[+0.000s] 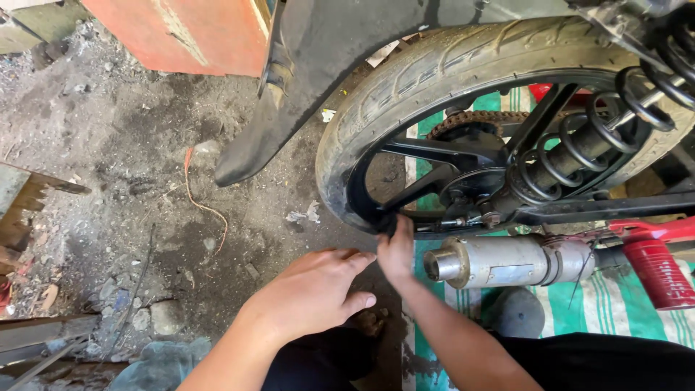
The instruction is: The person uses a black cloth to wipe the rear tire, wheel spokes, chain, and exhaust pipe of a motorcycle. They clean the tire tread and sidewall, then move to the chain and sprocket area, and finally wipe the exhaust pipe.
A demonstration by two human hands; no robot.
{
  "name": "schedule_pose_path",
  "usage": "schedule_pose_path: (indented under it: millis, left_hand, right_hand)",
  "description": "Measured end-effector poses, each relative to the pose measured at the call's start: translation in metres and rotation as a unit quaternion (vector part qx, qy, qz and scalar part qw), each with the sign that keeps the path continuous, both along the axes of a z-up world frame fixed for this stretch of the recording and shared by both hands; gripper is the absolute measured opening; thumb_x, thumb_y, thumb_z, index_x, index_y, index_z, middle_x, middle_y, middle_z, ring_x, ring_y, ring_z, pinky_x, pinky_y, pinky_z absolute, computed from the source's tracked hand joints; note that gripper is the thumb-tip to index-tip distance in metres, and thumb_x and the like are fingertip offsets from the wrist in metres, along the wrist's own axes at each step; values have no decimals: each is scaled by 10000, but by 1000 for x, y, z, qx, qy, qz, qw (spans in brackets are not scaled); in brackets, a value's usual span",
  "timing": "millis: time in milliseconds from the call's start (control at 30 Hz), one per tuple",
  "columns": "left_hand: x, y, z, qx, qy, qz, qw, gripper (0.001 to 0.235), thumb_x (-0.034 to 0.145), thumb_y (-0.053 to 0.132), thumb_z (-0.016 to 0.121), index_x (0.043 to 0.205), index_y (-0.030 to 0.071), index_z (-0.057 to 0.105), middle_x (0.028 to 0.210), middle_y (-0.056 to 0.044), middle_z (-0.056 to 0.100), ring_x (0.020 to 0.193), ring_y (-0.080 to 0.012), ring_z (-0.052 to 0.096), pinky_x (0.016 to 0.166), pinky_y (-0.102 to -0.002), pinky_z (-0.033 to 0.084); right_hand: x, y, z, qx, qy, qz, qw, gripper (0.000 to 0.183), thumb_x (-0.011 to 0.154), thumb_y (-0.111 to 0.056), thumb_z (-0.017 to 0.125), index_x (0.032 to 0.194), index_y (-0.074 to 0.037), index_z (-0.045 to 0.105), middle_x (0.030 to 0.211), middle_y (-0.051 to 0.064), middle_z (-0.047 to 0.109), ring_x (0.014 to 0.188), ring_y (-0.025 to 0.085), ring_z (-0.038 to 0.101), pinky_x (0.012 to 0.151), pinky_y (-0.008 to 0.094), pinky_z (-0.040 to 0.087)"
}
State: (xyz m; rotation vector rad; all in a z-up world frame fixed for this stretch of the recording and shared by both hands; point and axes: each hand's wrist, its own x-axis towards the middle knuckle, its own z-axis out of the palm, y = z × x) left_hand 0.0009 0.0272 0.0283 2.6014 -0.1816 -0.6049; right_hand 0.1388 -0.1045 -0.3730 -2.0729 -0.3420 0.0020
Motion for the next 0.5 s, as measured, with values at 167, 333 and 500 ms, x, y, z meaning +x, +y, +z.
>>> schedule_pose_path:
  millis: [167, 333, 500]
  left_hand:
    - [-8, 3, 2, -22, -18, -6, 1000, 579, 1044, 419, 738, 1469, 40, 634, 1330, -194, 742, 1189, -457, 691, 1007, -561, 530]
    - [-7, 5, -7, -10, -28, -12, 999, 679, 1044, 446, 715, 1562, 27, 581, 1434, -213, 701, 1258, -468, 656, 1039, -568, 510]
    - [-9, 3, 3, -16, -8, 3, 1000, 675, 1055, 442, 700, 1582, 41, 568, 1454, -205, 682, 1297, -443, 637, 1057, -552, 499]
  right_hand:
    - [-27, 32, 109, 144, -41, 17, 989, 651, 863, -138, 507, 1500, -8, 541, 1491, 222, 558, 1419, 409, 570, 1207, 473, 437]
    - [26, 52, 70, 66, 3, 101, 993, 720, 807, -30, 617, 1525, -33, 551, 1364, 250, 692, 1286, 471, 658, 1110, 473, 494]
    - [27, 25, 82, -231, 58, 143, 960, 569, 933, -153, 587, 1488, -75, 487, 1514, 170, 569, 1058, 620, 692, 828, 739, 521]
